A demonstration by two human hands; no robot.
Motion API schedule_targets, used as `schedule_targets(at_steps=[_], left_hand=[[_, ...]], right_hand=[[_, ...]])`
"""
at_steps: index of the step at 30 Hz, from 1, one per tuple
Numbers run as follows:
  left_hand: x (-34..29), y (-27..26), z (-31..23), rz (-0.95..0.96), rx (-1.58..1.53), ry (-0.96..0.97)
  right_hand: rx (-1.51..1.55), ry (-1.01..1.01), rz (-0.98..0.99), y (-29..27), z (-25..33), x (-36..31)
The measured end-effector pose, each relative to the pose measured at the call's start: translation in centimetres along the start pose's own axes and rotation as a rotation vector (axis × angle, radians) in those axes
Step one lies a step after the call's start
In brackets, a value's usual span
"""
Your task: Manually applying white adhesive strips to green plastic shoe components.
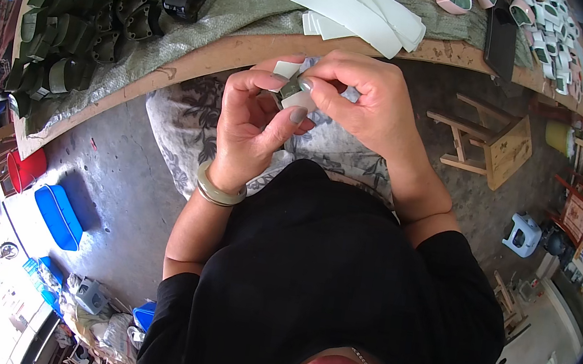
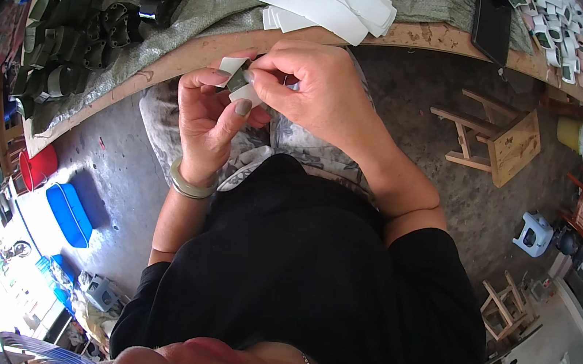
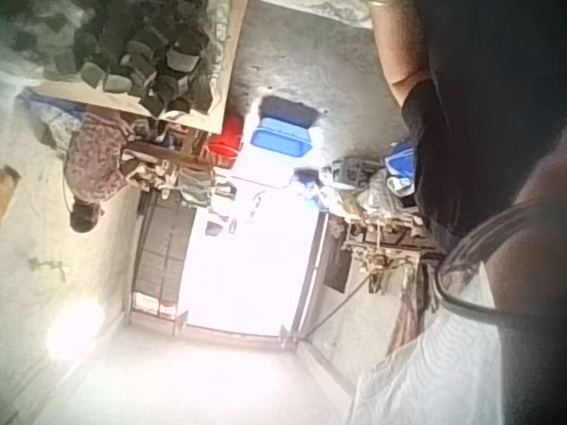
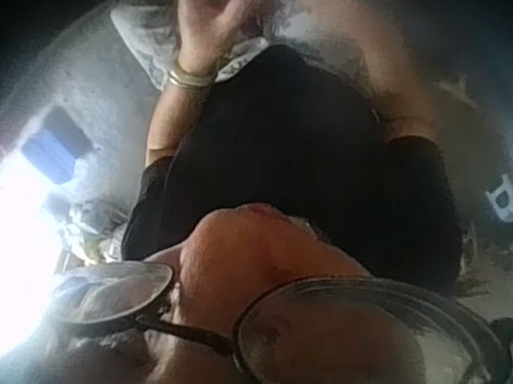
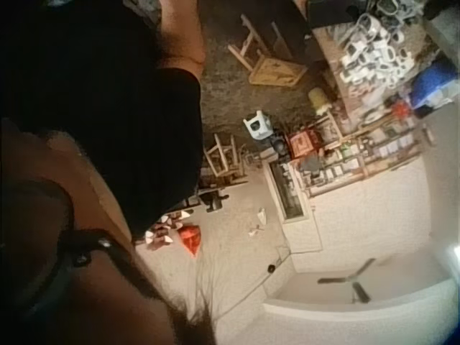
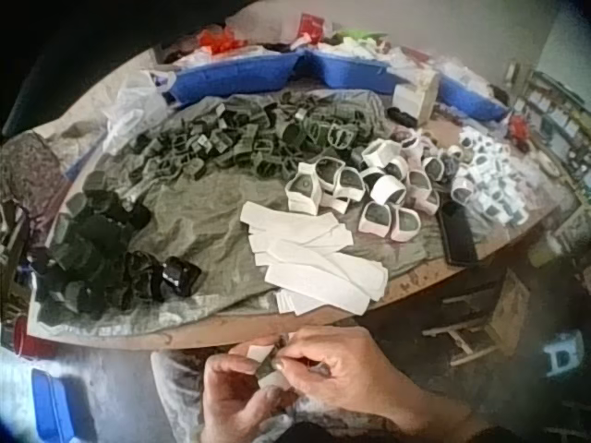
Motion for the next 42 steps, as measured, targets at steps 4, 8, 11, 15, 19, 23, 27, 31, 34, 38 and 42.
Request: schedule_targets(at_steps=[4, 8, 11, 15, 19, 23, 27, 31, 34, 38, 42], left_hand=[[0.12, 0.15, 0.15, 0.008, 0.031, 0.036], [0.20, 0.37, -0.09, 0.022, 0.076, 0.056], [0.17, 0.32, -0.01, 0.032, 0.066, 0.051], [0.14, 0.17, -0.06, 0.031, 0.025, 0.040], [0.16, 0.26, -0.24, 0.047, 0.039, 0.047], [0.22, 0.55, -0.19, 0.036, 0.048, 0.074], [0.15, 0.49, -0.33, 0.062, 0.044, 0.076], [0.04, 0.37, -0.38, 0.041, -0.001, 0.051], [0.02, 0.30, -0.35, 0.042, 0.047, 0.051], [0.11, 0.56, -0.41, 0.047, 0.025, 0.065], [0.12, 0.48, -0.39, 0.058, -0.087, 0.045]], right_hand=[[-0.025, -0.009, 0.006, -0.15, 0.48, -0.06], [-0.011, 0.002, 0.015, -0.28, 0.40, -0.11], [0.015, 0.023, 0.012, -0.22, 0.24, -0.13], [0.055, 0.048, 0.028, -0.32, 0.12, -0.05], [0.086, -0.002, 0.058, -0.56, 0.32, -0.02], [0.022, 0.024, 0.045, -0.38, 0.34, -0.11], [0.024, 0.051, 0.029, -0.37, 0.39, -0.24], [0.021, -0.005, 0.048, -0.55, 0.40, -0.03], [0.096, 0.010, 0.106, -0.74, 0.36, 0.04], [0.091, 0.055, 0.096, -0.61, 0.16, 0.04], [0.109, 0.062, 0.088, -0.64, 0.18, 0.09]])
Point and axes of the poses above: each hand's wrist, its own x-axis towards the middle knuckle, its own y-axis out of the palm, z = x × y, the point moved 3 cm from there along x, towards the middle knuckle, and after that the axes turned 5 degrees about z, right-handed, at the moved point
